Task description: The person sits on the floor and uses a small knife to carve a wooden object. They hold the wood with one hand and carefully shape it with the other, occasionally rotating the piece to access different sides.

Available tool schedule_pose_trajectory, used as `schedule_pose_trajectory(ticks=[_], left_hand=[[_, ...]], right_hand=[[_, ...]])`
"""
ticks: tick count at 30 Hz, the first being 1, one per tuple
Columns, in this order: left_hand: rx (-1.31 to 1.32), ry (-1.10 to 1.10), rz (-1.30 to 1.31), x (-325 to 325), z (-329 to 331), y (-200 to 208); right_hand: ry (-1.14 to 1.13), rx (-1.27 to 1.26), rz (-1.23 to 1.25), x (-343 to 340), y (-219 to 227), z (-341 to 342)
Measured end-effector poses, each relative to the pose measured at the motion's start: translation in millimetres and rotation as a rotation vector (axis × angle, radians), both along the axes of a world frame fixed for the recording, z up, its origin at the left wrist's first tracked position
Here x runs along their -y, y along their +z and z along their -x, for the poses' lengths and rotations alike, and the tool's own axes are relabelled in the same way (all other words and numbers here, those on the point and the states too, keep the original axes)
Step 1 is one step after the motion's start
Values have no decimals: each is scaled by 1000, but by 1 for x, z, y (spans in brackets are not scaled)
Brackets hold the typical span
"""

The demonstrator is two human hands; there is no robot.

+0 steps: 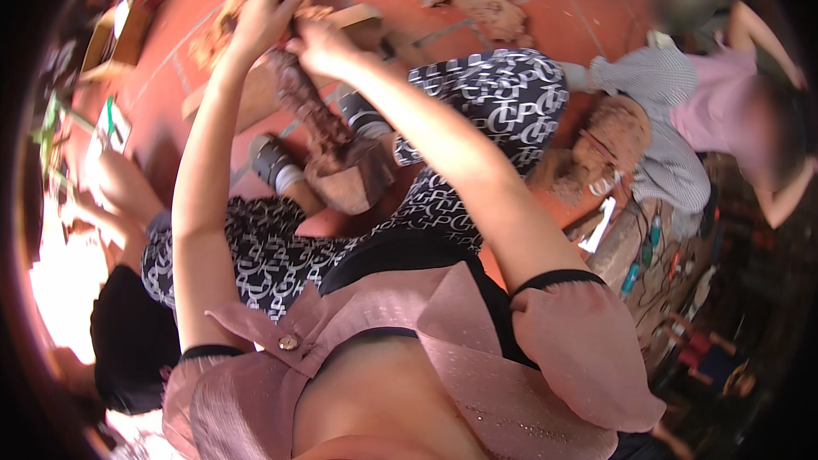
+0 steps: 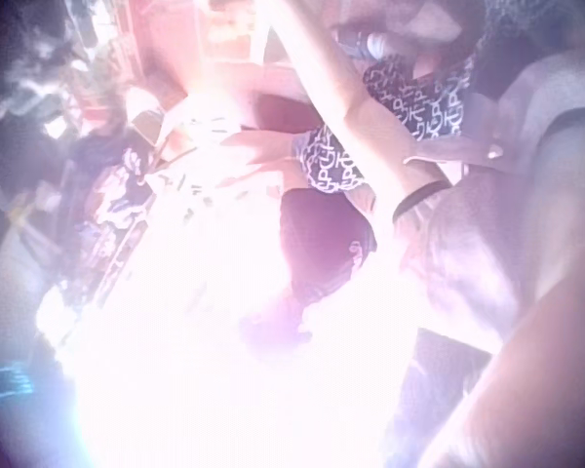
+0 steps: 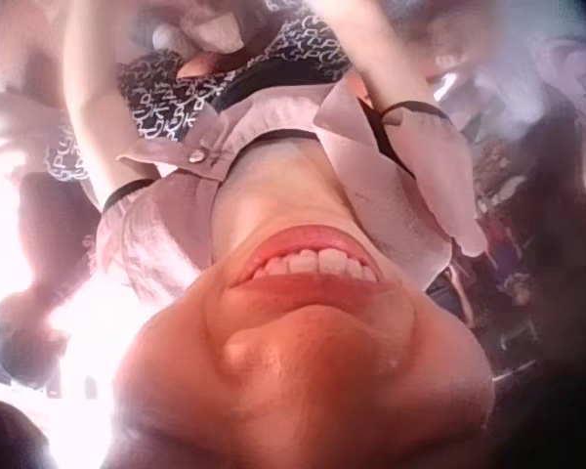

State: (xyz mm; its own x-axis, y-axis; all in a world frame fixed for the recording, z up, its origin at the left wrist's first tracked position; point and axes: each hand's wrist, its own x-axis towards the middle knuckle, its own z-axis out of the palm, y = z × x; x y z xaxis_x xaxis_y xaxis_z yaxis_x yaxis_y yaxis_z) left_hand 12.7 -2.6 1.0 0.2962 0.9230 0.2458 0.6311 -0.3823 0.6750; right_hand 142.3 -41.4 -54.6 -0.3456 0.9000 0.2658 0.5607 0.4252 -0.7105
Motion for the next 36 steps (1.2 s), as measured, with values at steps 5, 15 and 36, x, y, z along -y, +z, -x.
schedule_pose_trajectory(ticks=[5,15,36], left_hand=[[-285,92,-45,15,3,-6],[-285,90,-12,26,1,40],[-88,56,-86,3,4,-4]], right_hand=[[140,-90,38,17,-3,-13],[62,-108,168,18,32,-13],[107,-33,-55,12,16,-2]])
